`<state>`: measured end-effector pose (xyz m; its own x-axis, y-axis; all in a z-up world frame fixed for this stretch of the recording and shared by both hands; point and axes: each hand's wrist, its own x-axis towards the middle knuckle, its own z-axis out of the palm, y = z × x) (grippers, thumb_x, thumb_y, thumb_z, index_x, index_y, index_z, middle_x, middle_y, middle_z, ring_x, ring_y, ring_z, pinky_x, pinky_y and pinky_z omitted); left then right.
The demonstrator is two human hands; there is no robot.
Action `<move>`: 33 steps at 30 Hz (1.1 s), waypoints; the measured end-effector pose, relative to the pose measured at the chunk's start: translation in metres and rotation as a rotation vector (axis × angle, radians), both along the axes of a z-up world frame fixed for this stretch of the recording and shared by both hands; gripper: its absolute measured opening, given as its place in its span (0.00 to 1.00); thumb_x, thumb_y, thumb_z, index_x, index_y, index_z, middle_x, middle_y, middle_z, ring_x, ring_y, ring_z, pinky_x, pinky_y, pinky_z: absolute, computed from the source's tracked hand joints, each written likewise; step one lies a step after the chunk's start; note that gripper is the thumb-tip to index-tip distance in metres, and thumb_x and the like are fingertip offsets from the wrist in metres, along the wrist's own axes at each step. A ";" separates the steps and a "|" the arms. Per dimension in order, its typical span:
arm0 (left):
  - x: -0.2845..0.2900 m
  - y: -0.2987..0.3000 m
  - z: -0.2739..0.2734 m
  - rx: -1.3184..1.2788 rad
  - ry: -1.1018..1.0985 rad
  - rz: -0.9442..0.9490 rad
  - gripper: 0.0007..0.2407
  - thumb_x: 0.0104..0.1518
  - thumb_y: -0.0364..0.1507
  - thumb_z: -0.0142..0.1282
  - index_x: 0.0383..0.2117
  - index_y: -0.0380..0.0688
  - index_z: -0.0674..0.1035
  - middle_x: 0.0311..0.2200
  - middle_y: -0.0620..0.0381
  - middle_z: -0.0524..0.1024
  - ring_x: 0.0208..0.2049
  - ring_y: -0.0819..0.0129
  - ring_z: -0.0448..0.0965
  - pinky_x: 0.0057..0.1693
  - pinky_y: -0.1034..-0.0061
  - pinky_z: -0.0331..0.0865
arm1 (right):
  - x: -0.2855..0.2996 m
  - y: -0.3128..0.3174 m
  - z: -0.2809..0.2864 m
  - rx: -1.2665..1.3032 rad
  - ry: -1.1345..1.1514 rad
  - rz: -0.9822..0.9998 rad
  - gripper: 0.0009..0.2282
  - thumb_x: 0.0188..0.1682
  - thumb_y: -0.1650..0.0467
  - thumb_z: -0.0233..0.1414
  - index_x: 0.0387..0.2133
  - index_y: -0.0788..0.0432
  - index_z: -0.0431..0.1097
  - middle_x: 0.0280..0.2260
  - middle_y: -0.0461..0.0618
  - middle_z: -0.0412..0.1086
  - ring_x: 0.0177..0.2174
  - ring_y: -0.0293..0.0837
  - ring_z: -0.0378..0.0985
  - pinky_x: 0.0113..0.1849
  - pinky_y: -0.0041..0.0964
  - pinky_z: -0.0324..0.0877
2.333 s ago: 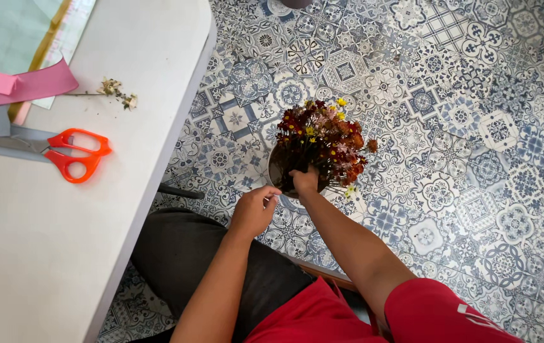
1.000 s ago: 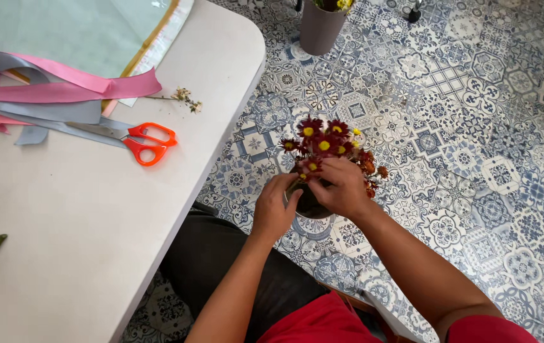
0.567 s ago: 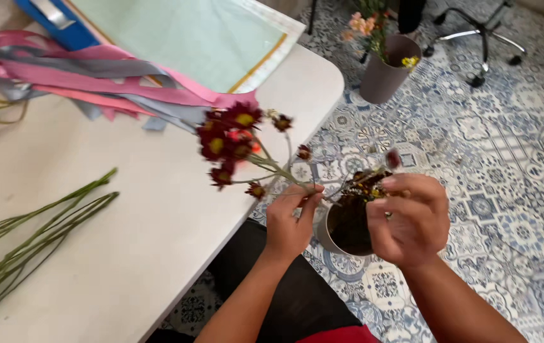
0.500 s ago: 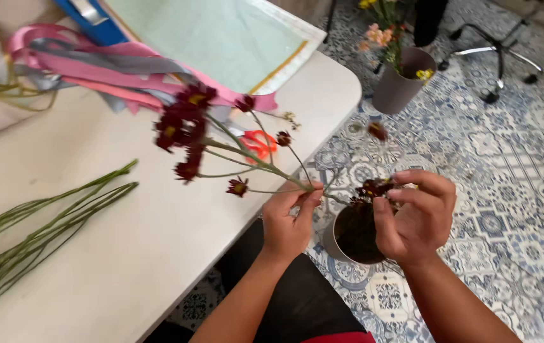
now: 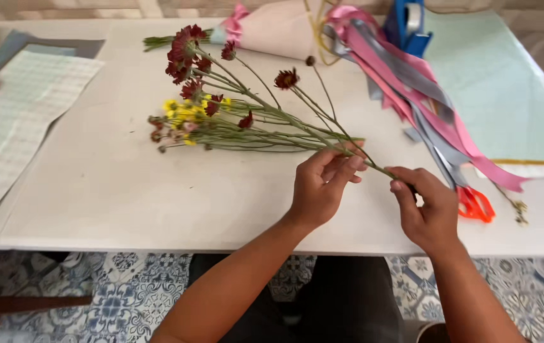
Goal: The person arranges flowers into a bouquet by gathering stems of yellow, white, and dried flowers from a container and placing them together on a table.
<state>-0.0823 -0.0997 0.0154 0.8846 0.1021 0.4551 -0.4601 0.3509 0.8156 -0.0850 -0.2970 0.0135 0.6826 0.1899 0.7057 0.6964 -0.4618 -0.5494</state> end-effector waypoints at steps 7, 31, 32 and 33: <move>0.039 0.104 0.008 0.664 -0.010 0.080 0.07 0.63 0.32 0.55 0.32 0.45 0.82 0.16 0.54 0.77 0.19 0.66 0.78 0.30 0.70 0.75 | 0.106 0.083 -0.003 0.042 0.016 0.273 0.08 0.53 0.82 0.54 0.42 0.65 0.78 0.25 0.58 0.69 0.22 0.48 0.74 0.29 0.43 0.71; 0.072 0.132 -0.032 0.869 -0.268 0.372 0.06 0.65 0.31 0.54 0.44 0.51 0.78 0.29 0.61 0.77 0.36 0.65 0.82 0.45 0.69 0.78 | 0.132 0.099 -0.038 -0.345 0.193 -0.140 0.07 0.53 0.70 0.63 0.43 0.53 0.80 0.37 0.47 0.77 0.41 0.50 0.80 0.50 0.48 0.69; 0.072 0.132 -0.033 0.869 -0.262 0.366 0.06 0.64 0.30 0.54 0.44 0.51 0.78 0.29 0.61 0.77 0.35 0.65 0.82 0.45 0.69 0.78 | 0.130 0.099 -0.036 -0.314 0.182 -0.118 0.07 0.52 0.70 0.63 0.42 0.55 0.79 0.38 0.48 0.77 0.41 0.51 0.81 0.50 0.49 0.69; 0.072 0.133 -0.033 0.870 -0.256 0.361 0.06 0.64 0.30 0.54 0.44 0.51 0.79 0.29 0.62 0.76 0.35 0.66 0.81 0.45 0.69 0.78 | 0.129 0.099 -0.034 -0.284 0.171 -0.096 0.07 0.52 0.71 0.63 0.41 0.57 0.78 0.38 0.49 0.77 0.41 0.53 0.81 0.49 0.50 0.70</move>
<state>-0.0102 0.0330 -0.0179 0.7302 -0.1149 0.6735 -0.6208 -0.5232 0.5839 0.0438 -0.1984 -0.0207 0.8108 0.2912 0.5077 0.5511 -0.6720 -0.4947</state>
